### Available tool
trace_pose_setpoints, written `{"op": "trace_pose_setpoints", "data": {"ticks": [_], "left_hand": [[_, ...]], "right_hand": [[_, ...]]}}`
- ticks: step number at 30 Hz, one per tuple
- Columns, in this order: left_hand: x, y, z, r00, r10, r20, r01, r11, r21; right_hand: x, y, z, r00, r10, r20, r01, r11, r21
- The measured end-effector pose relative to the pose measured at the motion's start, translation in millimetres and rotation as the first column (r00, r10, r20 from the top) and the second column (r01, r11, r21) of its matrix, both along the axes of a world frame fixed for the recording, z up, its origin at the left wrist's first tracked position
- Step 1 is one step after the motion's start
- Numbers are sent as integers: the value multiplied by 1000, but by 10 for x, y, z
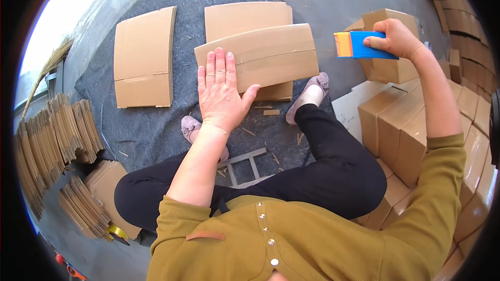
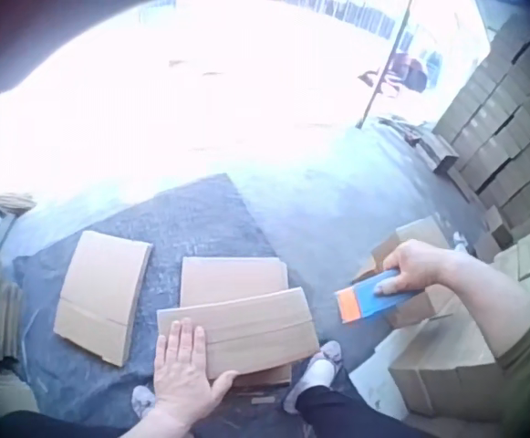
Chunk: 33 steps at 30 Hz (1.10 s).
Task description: The person assembles cardboard boxes by unfolding flat cardboard sheets, folding the bottom flaps, sealing the seams with a tape dispenser, and stacking the completed boxes.
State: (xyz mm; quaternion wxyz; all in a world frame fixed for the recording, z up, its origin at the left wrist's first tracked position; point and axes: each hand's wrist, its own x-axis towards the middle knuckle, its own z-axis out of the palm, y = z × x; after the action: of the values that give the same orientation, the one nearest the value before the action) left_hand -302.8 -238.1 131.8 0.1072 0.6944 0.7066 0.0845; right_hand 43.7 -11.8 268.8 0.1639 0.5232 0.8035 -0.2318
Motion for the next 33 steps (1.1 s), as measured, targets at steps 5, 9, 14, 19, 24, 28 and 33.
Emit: {"op": "trace_pose_setpoints", "data": {"ticks": [5, 9, 14, 19, 24, 28, 33], "left_hand": [[-1, 19, 33, 998, -8, -62, 9, 1000, 10], [39, 28, -25, 996, -14, -87, 16, 1000, 21], [44, 35, -49, 991, -29, -133, 34, 999, 32], [30, 34, -52, 987, -27, -160, 34, 998, 45], [213, 117, 15, 981, -50, -186, 51, 999, 2], [861, 405, 73, 970, -231, 75, 233, 972, -19], [1438, 780, 84, 895, -436, 95, 433, 900, 51]], "right_hand": [[206, 104, -40, 997, 4, 72, -3, 1000, -9], [78, 103, -392, 982, 109, 157, -119, 991, 56], [-596, -252, -721, 979, 111, 169, -136, 980, 142], [-853, -681, -1237, 971, 134, 196, -166, 973, 159], [-688, -745, -1625, 990, 110, 91, -132, 947, 291], [-775, -748, -1728, 989, 134, 70, -148, 949, 280], [-822, -663, -1375, 991, 58, 118, -61, 998, 19]]}}
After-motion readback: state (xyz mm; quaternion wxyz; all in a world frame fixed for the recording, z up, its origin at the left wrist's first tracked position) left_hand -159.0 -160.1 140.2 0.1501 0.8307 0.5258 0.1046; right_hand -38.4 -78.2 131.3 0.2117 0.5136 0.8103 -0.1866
